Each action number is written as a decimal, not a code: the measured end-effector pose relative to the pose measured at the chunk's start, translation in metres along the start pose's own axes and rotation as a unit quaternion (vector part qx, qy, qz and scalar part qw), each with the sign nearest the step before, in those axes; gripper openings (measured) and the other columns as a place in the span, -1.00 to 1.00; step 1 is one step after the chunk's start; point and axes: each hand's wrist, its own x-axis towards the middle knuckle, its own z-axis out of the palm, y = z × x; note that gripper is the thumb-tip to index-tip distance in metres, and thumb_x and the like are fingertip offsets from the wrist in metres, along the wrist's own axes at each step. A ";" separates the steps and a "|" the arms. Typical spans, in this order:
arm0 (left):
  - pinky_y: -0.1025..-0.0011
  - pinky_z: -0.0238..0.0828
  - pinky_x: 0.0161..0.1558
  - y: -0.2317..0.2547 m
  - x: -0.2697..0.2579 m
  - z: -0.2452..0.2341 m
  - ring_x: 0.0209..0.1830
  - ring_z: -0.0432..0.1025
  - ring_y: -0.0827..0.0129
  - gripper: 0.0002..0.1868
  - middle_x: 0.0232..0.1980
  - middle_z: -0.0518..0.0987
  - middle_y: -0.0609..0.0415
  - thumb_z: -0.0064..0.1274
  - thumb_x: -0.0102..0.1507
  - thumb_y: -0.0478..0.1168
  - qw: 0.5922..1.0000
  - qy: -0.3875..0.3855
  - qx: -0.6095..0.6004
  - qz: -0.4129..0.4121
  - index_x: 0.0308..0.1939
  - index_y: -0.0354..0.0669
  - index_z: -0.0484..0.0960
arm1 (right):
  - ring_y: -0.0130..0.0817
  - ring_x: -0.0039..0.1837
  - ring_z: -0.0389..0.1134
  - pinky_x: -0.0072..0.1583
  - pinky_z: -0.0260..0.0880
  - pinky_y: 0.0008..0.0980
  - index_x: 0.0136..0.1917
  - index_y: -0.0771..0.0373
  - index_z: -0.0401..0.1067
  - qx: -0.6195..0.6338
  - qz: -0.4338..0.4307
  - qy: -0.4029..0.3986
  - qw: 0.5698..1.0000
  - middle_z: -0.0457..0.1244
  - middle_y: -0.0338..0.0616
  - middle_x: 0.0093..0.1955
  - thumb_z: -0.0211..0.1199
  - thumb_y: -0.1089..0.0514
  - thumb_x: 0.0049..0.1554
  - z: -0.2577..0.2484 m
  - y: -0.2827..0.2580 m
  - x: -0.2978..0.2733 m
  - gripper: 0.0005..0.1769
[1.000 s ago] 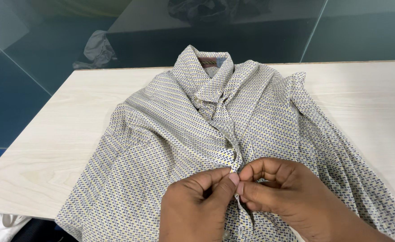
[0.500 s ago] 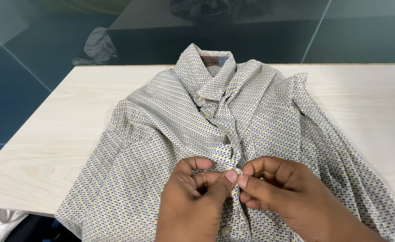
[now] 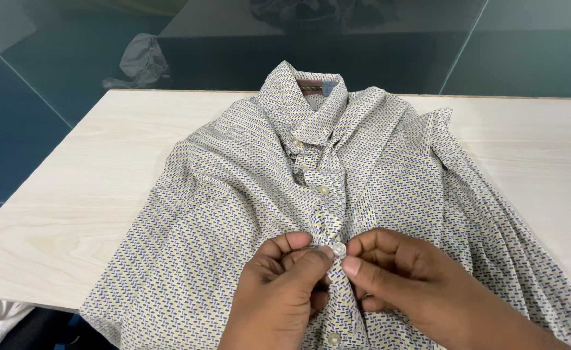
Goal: The person buttons a patterned long-sleeve shirt on a white table, starting at the collar and working down the placket. They then flip the shirt over and smooth the back fabric.
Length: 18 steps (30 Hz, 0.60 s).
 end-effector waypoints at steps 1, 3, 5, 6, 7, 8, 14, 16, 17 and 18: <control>0.44 0.38 -0.43 0.004 -0.001 -0.001 -0.50 0.38 0.40 -0.59 -0.36 0.57 0.03 0.32 0.18 -0.32 1.000 -0.010 0.001 -0.003 0.06 -0.27 0.55 | -0.46 -0.11 0.28 -0.01 0.46 -0.40 0.14 0.22 0.49 -0.031 -0.009 -0.015 0.999 0.31 -0.19 -0.20 0.27 0.06 0.23 0.000 0.000 -0.002 -0.73; 0.47 0.35 -0.41 0.015 -0.003 -0.001 -0.49 0.40 0.43 -0.66 -0.41 0.55 0.07 0.28 0.15 -0.28 0.996 -0.009 -0.085 -0.025 -0.04 -0.21 0.54 | -0.54 -0.05 0.35 0.04 0.48 -0.46 0.11 0.25 0.54 -0.058 -0.049 -0.091 0.993 0.41 -0.25 -0.16 0.30 0.04 0.23 0.001 -0.002 -0.006 -0.72; 0.50 0.36 -0.38 0.035 -0.003 -0.002 -0.47 0.39 0.46 -0.71 -0.42 0.53 0.12 0.24 0.14 -0.27 0.990 -0.013 -0.135 -0.027 -0.10 -0.18 0.54 | -0.54 -0.10 0.31 -0.02 0.40 -0.45 0.06 0.26 0.54 -0.103 -0.023 -0.089 0.990 0.39 -0.25 -0.20 0.31 0.02 0.19 0.004 -0.008 -0.007 -0.71; 0.51 0.37 -0.35 0.047 -0.003 -0.004 -0.45 0.38 0.47 -0.74 -0.42 0.51 0.14 0.22 0.16 -0.27 0.990 -0.017 -0.141 -0.019 -0.11 -0.18 0.54 | -0.50 -0.18 0.22 -0.09 0.31 -0.41 0.04 0.25 0.52 -0.132 0.024 -0.049 0.990 0.32 -0.20 -0.26 0.30 0.01 0.16 0.006 -0.013 -0.006 -0.70; 0.52 0.38 -0.33 0.059 -0.002 -0.003 -0.43 0.37 0.48 -0.76 -0.41 0.50 0.17 0.21 0.17 -0.27 0.989 -0.022 -0.148 -0.011 -0.13 -0.17 0.54 | -0.45 -0.26 0.14 -0.16 0.21 -0.37 0.01 0.25 0.49 -0.161 0.071 -0.009 0.984 0.25 -0.16 -0.32 0.29 0.00 0.13 0.007 -0.018 -0.004 -0.70; 0.51 0.40 -0.30 0.069 0.000 0.000 -0.41 0.39 0.47 -0.77 -0.39 0.51 0.17 0.21 0.19 -0.27 0.989 -0.027 -0.148 0.000 -0.12 -0.17 0.54 | -0.49 -0.23 0.17 -0.14 0.27 -0.41 0.02 0.26 0.49 -0.127 0.026 0.008 0.992 0.28 -0.18 -0.29 0.30 0.01 0.16 0.007 -0.025 0.000 -0.71; 0.51 0.40 -0.28 0.115 0.030 0.019 -0.40 0.39 0.47 -0.77 -0.39 0.48 0.17 0.23 0.21 -0.21 0.987 -0.015 -0.137 0.079 -0.18 -0.08 0.46 | -0.51 -0.24 0.22 -0.17 0.26 -0.44 0.11 0.29 0.53 -0.046 -0.073 0.202 0.976 0.37 -0.20 -0.24 0.30 0.08 0.21 0.005 -0.074 0.029 -0.72; 0.51 0.41 -0.27 0.119 0.042 0.021 -0.38 0.42 0.46 -0.75 -0.35 0.52 0.13 0.23 0.21 -0.23 0.985 -0.018 -0.138 0.106 -0.16 -0.09 0.45 | -0.47 -0.27 0.15 -0.22 0.14 -0.42 0.12 0.28 0.52 -0.050 -0.094 0.243 0.964 0.37 -0.17 -0.25 0.30 0.07 0.21 0.007 -0.089 0.039 -0.71; 0.50 0.42 -0.26 0.118 0.046 0.019 -0.38 0.41 0.46 -0.76 -0.32 0.55 0.13 0.20 0.21 -0.25 0.991 -0.011 -0.101 0.089 -0.13 -0.10 0.47 | -0.47 -0.27 0.15 -0.21 0.16 -0.42 0.11 0.28 0.53 -0.068 -0.064 0.234 0.968 0.35 -0.18 -0.25 0.30 0.06 0.20 0.009 -0.096 0.041 -0.71; 0.50 0.42 -0.26 0.114 0.047 0.017 -0.38 0.41 0.45 -0.77 -0.30 0.58 0.12 0.18 0.21 -0.26 0.995 -0.004 -0.063 0.073 -0.10 -0.11 0.49 | -0.47 -0.27 0.14 -0.19 0.17 -0.42 0.09 0.28 0.53 -0.084 -0.034 0.225 0.970 0.34 -0.19 -0.25 0.30 0.06 0.19 0.011 -0.101 0.044 -0.71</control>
